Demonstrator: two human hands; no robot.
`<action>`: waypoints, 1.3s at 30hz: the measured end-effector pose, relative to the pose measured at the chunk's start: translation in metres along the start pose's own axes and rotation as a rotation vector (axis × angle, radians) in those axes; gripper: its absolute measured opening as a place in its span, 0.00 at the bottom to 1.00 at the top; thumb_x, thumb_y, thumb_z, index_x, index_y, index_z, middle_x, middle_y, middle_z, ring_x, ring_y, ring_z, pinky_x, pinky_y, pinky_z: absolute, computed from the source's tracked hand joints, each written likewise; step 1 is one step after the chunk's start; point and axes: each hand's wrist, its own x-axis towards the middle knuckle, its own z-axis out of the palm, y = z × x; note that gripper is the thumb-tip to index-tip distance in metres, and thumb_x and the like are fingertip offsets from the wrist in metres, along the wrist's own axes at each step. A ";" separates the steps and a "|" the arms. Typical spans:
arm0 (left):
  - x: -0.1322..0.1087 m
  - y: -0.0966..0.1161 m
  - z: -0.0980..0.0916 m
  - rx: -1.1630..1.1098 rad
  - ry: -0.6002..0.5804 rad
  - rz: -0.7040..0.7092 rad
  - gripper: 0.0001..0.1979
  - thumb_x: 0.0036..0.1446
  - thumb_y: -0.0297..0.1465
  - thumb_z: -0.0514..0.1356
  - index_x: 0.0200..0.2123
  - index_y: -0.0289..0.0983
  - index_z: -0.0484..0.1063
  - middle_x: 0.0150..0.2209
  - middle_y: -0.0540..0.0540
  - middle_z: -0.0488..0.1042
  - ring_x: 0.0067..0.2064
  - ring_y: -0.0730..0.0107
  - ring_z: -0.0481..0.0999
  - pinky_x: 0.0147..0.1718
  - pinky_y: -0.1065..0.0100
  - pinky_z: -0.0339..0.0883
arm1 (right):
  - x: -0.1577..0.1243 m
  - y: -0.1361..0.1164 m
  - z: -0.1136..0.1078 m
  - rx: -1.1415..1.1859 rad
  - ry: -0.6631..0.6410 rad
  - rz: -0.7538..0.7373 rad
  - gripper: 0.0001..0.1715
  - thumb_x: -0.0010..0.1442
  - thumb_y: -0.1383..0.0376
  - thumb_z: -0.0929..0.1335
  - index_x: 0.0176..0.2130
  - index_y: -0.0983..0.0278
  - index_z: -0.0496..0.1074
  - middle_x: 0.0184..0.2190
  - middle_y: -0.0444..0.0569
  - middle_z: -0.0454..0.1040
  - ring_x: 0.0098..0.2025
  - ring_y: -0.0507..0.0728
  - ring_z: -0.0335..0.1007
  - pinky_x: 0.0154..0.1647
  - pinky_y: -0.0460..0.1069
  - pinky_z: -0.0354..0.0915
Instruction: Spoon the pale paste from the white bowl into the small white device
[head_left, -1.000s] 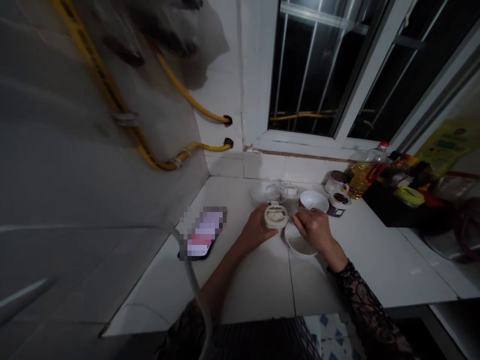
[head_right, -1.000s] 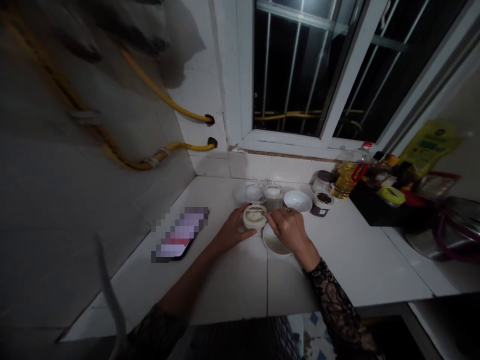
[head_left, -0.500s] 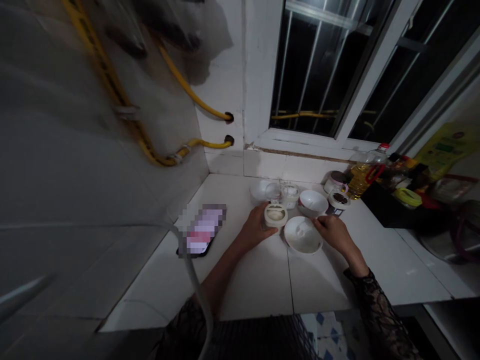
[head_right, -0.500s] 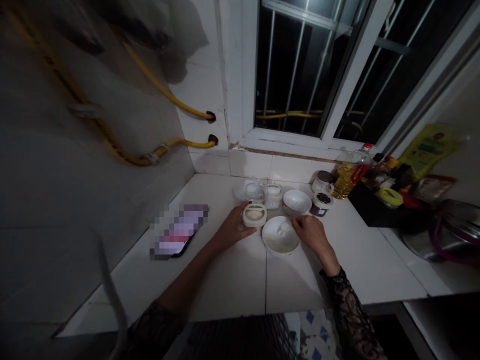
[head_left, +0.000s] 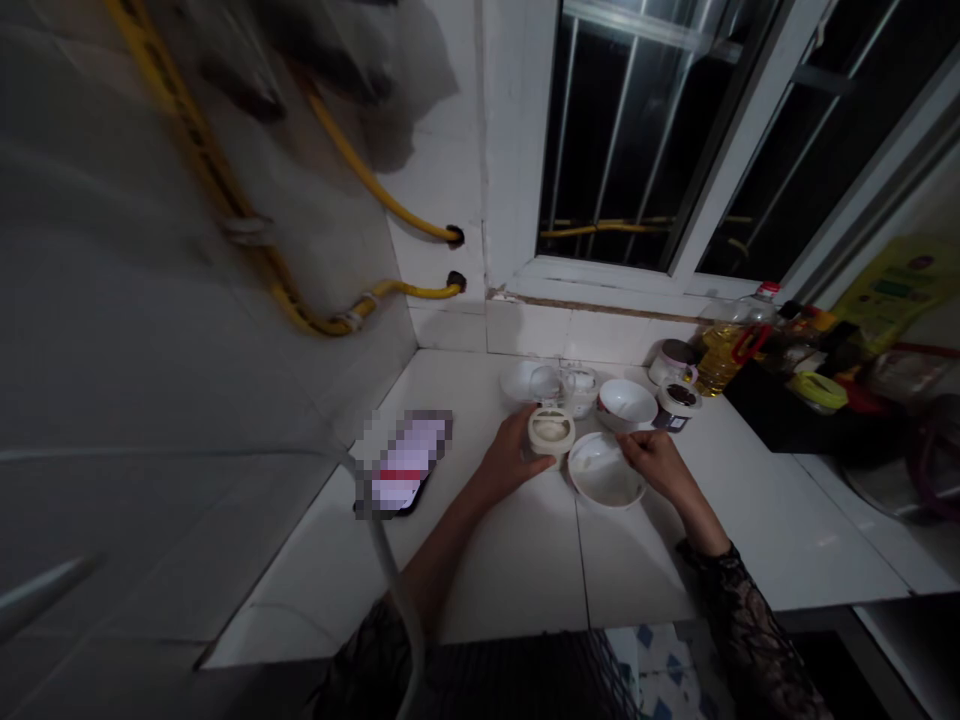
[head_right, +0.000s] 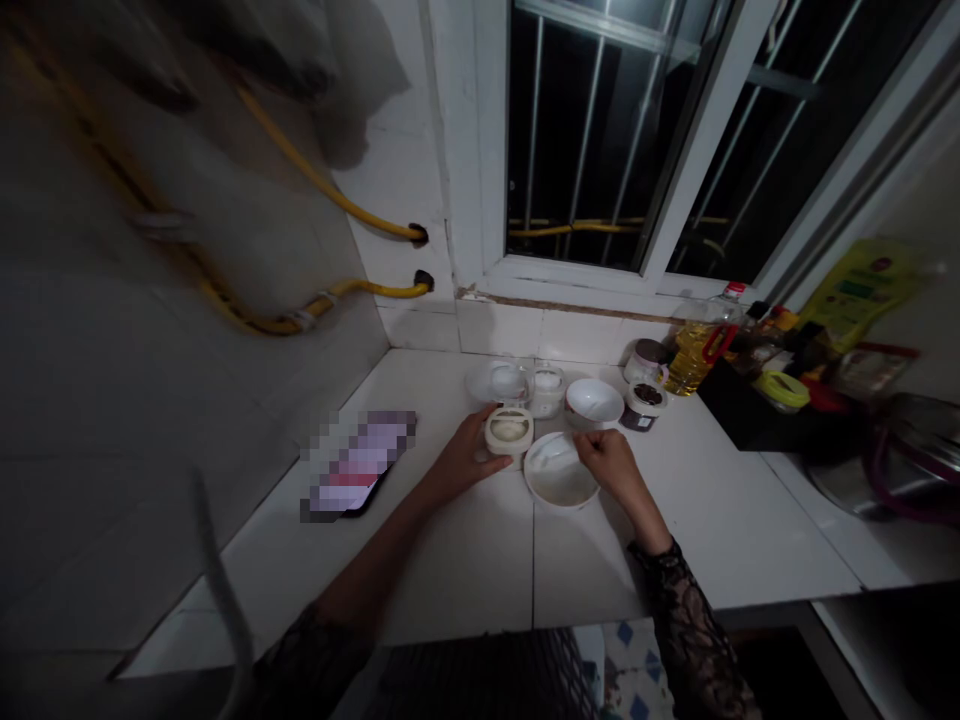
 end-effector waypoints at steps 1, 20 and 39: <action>0.000 0.000 0.000 -0.003 -0.002 -0.001 0.41 0.46 0.35 0.69 0.61 0.37 0.57 0.60 0.37 0.65 0.63 0.49 0.63 0.62 0.49 0.57 | 0.000 0.001 -0.002 0.043 0.000 0.016 0.33 0.52 0.40 0.61 0.13 0.60 0.55 0.11 0.40 0.51 0.17 0.48 0.45 0.18 0.46 0.44; -0.001 0.005 -0.002 -0.011 -0.007 -0.023 0.40 0.46 0.34 0.68 0.62 0.39 0.57 0.60 0.37 0.65 0.64 0.49 0.62 0.62 0.49 0.55 | 0.002 0.007 -0.010 0.329 0.111 0.107 0.36 0.47 0.34 0.64 0.14 0.61 0.60 0.08 0.39 0.53 0.12 0.47 0.43 0.13 0.45 0.41; 0.000 0.003 0.000 -0.040 -0.007 0.011 0.41 0.46 0.35 0.69 0.62 0.39 0.58 0.61 0.37 0.64 0.64 0.49 0.62 0.62 0.48 0.54 | 0.007 -0.031 0.011 -0.464 0.369 -0.662 0.29 0.69 0.56 0.57 0.22 0.63 0.69 0.17 0.47 0.67 0.22 0.52 0.61 0.29 0.47 0.56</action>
